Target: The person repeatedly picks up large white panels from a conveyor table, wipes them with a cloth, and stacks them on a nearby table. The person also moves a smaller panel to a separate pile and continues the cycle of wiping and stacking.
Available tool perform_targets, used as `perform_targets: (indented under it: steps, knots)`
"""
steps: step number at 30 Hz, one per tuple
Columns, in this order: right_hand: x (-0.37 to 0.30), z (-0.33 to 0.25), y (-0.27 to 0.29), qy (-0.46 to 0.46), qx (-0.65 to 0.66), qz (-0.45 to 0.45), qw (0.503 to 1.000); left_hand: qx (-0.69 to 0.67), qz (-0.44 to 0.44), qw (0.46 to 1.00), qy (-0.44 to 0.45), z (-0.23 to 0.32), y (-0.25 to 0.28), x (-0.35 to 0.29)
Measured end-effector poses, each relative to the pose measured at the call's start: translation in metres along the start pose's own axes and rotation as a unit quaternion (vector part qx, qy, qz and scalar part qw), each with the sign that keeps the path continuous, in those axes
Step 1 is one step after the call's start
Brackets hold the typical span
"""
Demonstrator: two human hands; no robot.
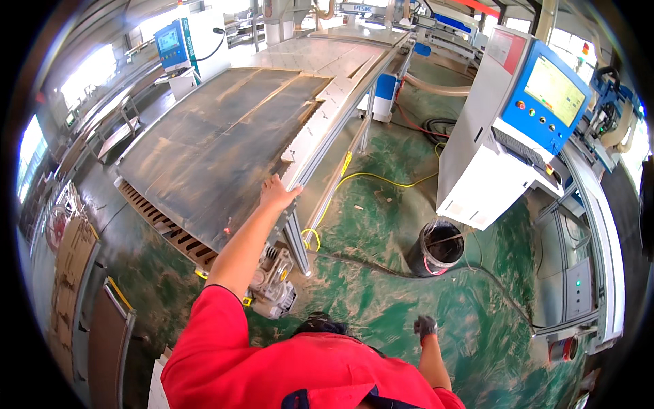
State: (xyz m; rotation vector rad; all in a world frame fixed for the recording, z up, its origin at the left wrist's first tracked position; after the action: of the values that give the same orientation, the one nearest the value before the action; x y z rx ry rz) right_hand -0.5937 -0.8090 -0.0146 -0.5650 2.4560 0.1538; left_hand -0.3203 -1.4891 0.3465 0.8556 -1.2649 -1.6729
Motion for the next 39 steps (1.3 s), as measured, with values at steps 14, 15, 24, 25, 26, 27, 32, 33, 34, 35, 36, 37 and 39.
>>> perform_targets:
  steps: [14, 15, 24, 25, 26, 27, 32, 33, 34, 35, 36, 37, 39]
  knots:
    - [0.189, -0.144, -0.195, -0.002, -0.15, -0.143, 0.978, 0.04, -0.05, 0.998, -0.004, 0.065, -0.008, 0.221]
    - [0.202, -0.151, -0.198, -0.039, -0.099, -0.126, 0.986, 0.04, -0.067, 0.997, 0.002, 0.064, -0.012, 0.229]
    - [0.282, -0.293, -0.386, 0.049, -0.073, -0.217, 0.972, -0.171, -0.194, 0.966, 0.029, 0.052, -0.046, 0.283]
    - [0.286, -0.309, -0.413, 0.019, -0.048, -0.233, 0.971, -0.209, -0.169, 0.963, 0.013, 0.055, -0.042, 0.285]
    - [0.291, -0.326, -0.438, -0.013, -0.024, -0.248, 0.968, -0.204, -0.169, 0.964, 0.01, 0.055, -0.041, 0.287]
    - [0.293, -0.35, -0.471, -0.033, 0.011, -0.287, 0.957, -0.199, -0.174, 0.964, 0.02, 0.053, -0.04, 0.287]
    - [0.34, -0.495, -0.614, 0.017, 0.042, -0.345, 0.938, -0.177, -0.188, 0.964, 0.059, 0.062, -0.021, 0.292]
    - [0.349, -0.533, -0.642, 0.057, 0.066, -0.364, 0.927, -0.143, -0.177, 0.97, 0.081, 0.062, -0.013, 0.292]
    - [0.358, -0.562, -0.662, 0.09, 0.087, -0.364, 0.923, -0.108, -0.171, 0.974, 0.105, 0.062, -0.007, 0.29]
    - [0.366, -0.577, -0.683, 0.062, 0.115, -0.373, 0.919, -0.114, -0.175, 0.971, 0.118, 0.066, -0.004, 0.288]
    - [0.376, -0.598, -0.704, 0.04, 0.143, -0.37, 0.917, -0.118, -0.171, 0.97, 0.128, 0.071, 0.006, 0.29]
    - [0.382, -0.618, -0.727, 0.025, 0.183, -0.385, 0.904, -0.123, -0.167, 0.969, 0.138, 0.074, 0.014, 0.292]
    - [0.398, -0.641, -0.767, -0.058, 0.198, -0.39, 0.897, -0.131, -0.171, 0.961, 0.171, 0.083, 0.028, 0.291]
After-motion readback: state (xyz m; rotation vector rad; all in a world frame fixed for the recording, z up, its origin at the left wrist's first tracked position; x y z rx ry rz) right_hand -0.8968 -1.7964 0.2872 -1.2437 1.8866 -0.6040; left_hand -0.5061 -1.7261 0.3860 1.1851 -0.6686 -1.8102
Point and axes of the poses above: each hand's wrist, its own x-axis towards the middle knuckle, its own y-axis out of the back of the hand, z = x × y, the point moved 10 cm from there along x, towards the middle knuckle, and after that the axes turned 11 degrees about x, right-handed, at the moved point
